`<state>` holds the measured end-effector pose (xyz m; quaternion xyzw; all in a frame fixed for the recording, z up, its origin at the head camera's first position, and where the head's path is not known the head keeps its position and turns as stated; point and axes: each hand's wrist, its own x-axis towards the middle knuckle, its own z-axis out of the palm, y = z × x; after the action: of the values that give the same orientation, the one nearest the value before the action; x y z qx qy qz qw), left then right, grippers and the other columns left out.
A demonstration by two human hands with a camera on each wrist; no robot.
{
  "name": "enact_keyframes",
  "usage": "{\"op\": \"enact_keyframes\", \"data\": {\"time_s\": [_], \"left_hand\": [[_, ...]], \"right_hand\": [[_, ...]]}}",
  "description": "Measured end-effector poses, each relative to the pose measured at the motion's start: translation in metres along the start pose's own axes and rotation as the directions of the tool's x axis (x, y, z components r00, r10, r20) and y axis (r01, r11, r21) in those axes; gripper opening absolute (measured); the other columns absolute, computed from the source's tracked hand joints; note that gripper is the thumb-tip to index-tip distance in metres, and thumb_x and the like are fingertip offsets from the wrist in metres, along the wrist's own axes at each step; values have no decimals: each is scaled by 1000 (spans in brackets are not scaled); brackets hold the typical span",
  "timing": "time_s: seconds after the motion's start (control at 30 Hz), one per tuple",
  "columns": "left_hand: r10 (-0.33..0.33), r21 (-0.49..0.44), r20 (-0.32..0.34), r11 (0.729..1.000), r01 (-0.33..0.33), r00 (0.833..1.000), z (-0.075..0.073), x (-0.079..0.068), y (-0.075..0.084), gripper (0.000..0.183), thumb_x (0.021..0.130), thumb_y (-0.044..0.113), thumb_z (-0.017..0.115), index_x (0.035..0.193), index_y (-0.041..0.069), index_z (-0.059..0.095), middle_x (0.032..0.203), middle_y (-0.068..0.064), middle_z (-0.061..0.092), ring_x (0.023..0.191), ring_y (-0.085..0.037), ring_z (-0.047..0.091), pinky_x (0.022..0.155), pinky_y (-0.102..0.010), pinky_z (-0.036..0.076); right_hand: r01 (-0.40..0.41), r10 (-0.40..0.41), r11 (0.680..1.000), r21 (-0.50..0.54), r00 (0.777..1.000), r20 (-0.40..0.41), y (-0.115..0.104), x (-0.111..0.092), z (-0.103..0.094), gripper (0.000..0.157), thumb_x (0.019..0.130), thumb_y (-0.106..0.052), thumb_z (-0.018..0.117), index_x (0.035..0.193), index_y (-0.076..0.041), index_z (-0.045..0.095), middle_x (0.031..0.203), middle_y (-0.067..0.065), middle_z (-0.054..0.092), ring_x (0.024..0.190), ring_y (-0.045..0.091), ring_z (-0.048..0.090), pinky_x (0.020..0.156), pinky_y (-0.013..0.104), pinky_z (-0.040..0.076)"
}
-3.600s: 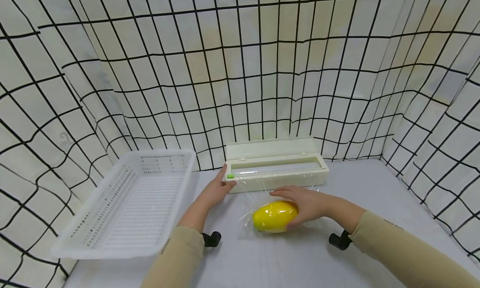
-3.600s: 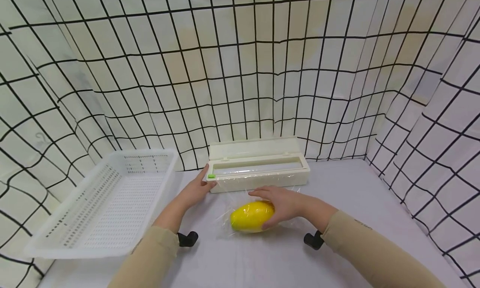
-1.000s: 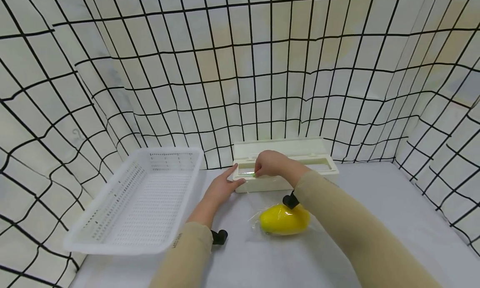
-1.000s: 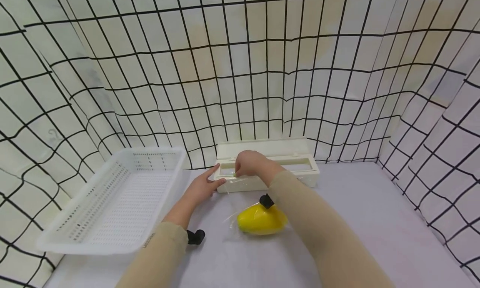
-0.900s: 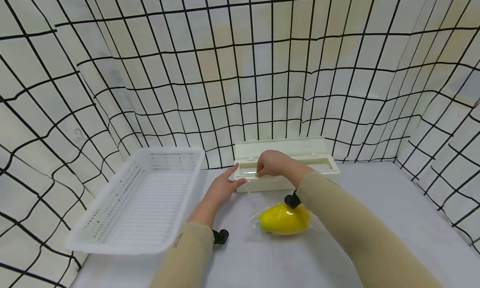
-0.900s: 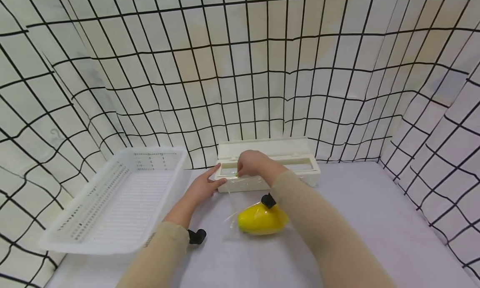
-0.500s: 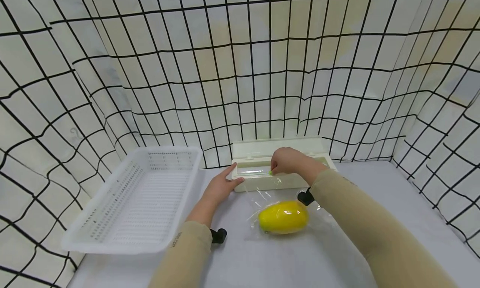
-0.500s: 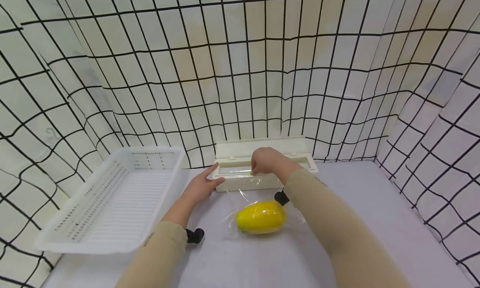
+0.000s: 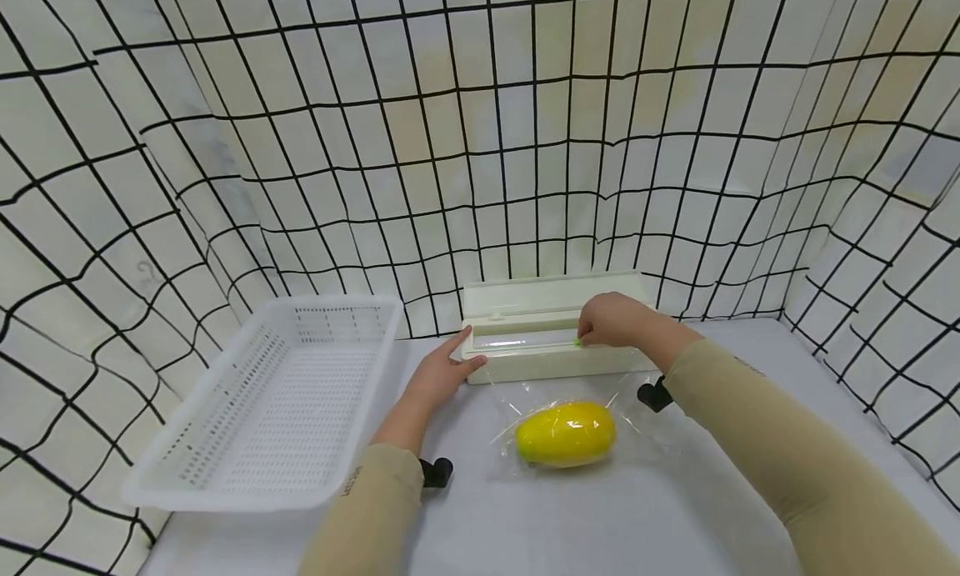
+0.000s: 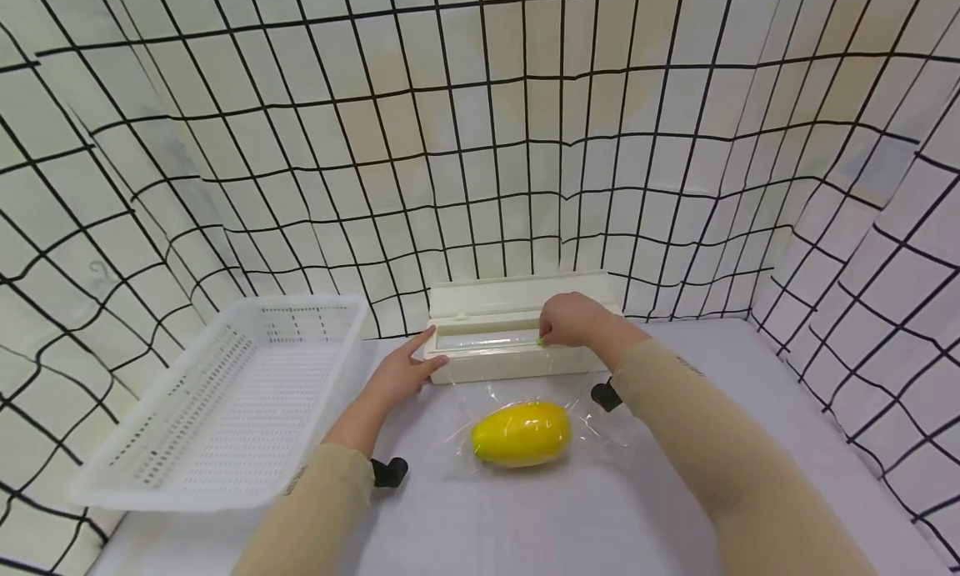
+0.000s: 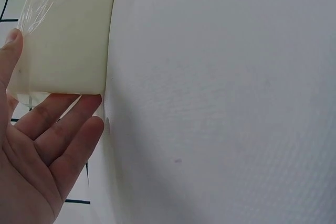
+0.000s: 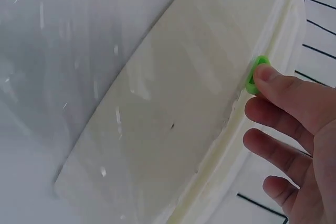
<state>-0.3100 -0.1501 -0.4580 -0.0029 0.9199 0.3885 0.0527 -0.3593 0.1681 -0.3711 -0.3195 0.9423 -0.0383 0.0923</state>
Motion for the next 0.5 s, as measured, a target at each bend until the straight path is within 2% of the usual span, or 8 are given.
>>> {"op": "enact_keyframes", "data": {"time_s": [0.17, 0.5], "left_hand": [[-10, -4, -11, 1000, 10, 1000, -3, -4, 0, 80, 85, 63, 65, 154, 44, 29, 104, -4, 69, 85, -17, 62, 79, -37, 50], [5, -21, 9, 1000, -5, 1000, 0, -2, 2, 80, 86, 62, 65, 154, 44, 29, 102, -4, 70, 82, -17, 63, 76, -36, 51]], "right_hand": [[-37, 36, 999, -16, 999, -13, 25, -20, 0, 11, 93, -21, 70, 97, -14, 78, 91, -5, 70, 84, 14, 62, 85, 40, 53], [27, -30, 999, -33, 996, -79, 46, -41, 5, 10, 93, -20, 70, 97, -15, 77, 92, -6, 69, 86, 15, 62, 85, 42, 52]]}}
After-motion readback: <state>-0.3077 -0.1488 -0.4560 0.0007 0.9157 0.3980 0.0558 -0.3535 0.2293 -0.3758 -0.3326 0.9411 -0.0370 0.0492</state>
